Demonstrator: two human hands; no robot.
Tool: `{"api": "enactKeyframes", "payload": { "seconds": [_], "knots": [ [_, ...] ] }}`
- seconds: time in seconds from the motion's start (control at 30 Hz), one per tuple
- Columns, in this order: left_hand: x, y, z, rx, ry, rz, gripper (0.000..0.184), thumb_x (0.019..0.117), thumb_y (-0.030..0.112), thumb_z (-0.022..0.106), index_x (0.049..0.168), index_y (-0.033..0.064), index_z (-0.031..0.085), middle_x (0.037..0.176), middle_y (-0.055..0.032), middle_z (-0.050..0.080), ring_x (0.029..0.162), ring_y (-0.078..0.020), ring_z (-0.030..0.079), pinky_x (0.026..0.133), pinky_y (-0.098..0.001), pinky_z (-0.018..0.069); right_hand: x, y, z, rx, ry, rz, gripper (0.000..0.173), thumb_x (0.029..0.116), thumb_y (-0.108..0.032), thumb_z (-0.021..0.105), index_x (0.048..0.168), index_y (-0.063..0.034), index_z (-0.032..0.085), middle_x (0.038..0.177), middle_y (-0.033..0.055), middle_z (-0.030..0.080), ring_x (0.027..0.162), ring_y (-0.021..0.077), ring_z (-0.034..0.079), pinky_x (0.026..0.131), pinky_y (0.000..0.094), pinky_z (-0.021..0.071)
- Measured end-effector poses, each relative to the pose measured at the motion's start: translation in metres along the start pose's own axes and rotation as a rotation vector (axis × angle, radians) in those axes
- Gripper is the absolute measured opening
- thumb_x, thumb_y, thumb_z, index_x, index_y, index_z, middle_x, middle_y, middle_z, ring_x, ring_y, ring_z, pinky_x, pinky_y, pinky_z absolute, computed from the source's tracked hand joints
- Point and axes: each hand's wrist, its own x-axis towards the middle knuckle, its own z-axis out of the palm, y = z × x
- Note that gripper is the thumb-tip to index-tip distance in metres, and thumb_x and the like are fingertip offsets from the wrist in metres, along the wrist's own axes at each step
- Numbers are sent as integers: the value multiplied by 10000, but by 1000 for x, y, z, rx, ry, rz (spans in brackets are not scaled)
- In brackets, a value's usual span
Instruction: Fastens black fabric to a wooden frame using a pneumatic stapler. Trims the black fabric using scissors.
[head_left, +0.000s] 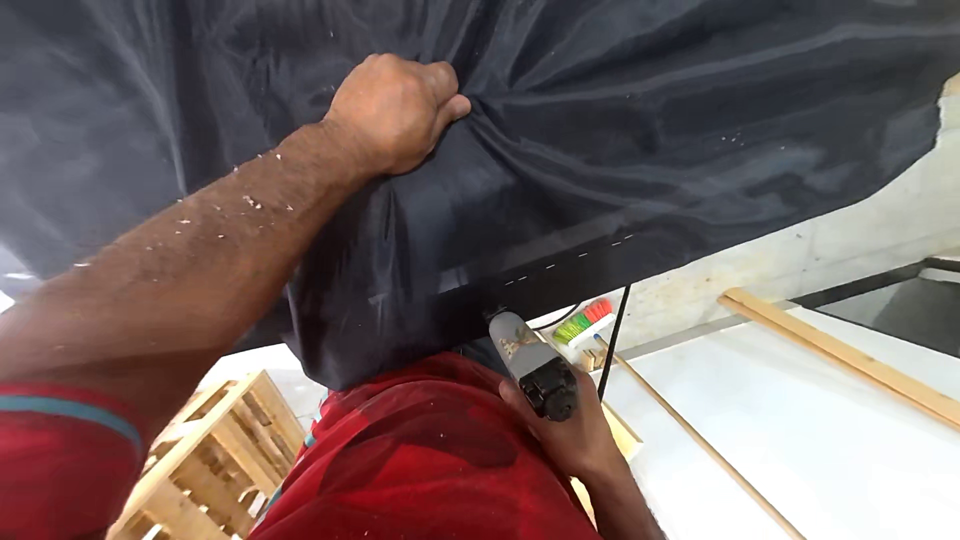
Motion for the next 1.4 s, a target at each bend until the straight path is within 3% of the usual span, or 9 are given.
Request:
{"api": "enactKeyframes", "payload": {
  "seconds": [0.17,0.23,0.3,0.4,0.57,0.67,0.8,1.0,1.4],
  "knots": [
    [-51,4,-26,9,-125,-154,880,960,795,182,1175,72,635,1079,-224,687,1019,-469,682,789,-703,517,-39,13,12,94,236,-124,429,851,-431,804,1087,-84,715,895,-41,750,817,40,723,757,286,644],
    [-89,-5,-27,51,-130,-122,899,906,837,356,1272,65,635,1235,-234,650,1178,-463,616,928,-680,492,-46,17,14,65,286,-53,483,848,-487,786,1107,-86,712,870,-43,743,765,45,715,715,299,641],
    [-125,-19,-17,66,-61,-101,700,969,642,533,1295,29,615,1252,-262,626,1219,-480,578,988,-655,468,-48,22,17,64,311,11,464,837,-496,781,1070,-101,711,801,-42,723,670,67,693,624,317,625],
    [-154,-37,6,46,183,-33,390,1077,307,492,1273,15,662,1209,-230,674,1200,-420,622,1041,-543,488,-47,26,22,95,287,-2,431,849,-482,780,1049,-106,713,789,-37,718,658,80,689,610,318,619],
    [-145,-55,19,133,397,64,350,1083,278,475,984,10,678,989,-213,698,1096,-426,647,987,-553,484,-42,28,32,-5,227,-108,472,844,-546,765,1062,-130,724,839,-71,734,745,16,702,694,263,624],
    [-150,-67,6,223,390,197,359,1100,271,458,990,-15,645,913,-233,691,960,-442,681,873,-553,529,-37,26,34,-47,201,-117,513,828,-594,744,1067,-140,725,837,-83,726,752,-6,690,695,249,614],
    [-162,-74,-1,236,266,181,378,1109,281,433,1031,-40,617,900,-270,678,785,-473,704,623,-600,549,-25,24,29,-53,192,-37,485,795,-543,763,1078,-151,714,789,-66,704,670,38,674,632,297,603],
    [-164,-74,-3,240,215,91,417,1110,324,410,996,-33,594,841,-274,664,754,-492,694,587,-630,513,-4,5,27,21,172,50,320,843,-467,775,989,-192,701,673,-27,668,532,115,632,518,339,573],
    [-159,-81,-11,141,97,64,410,1096,323,408,1011,-19,617,851,-267,676,773,-493,695,618,-653,501,-1,-2,35,62,159,113,290,867,-410,770,1065,-207,712,678,19,665,507,172,614,486,362,552]
  ]
}}
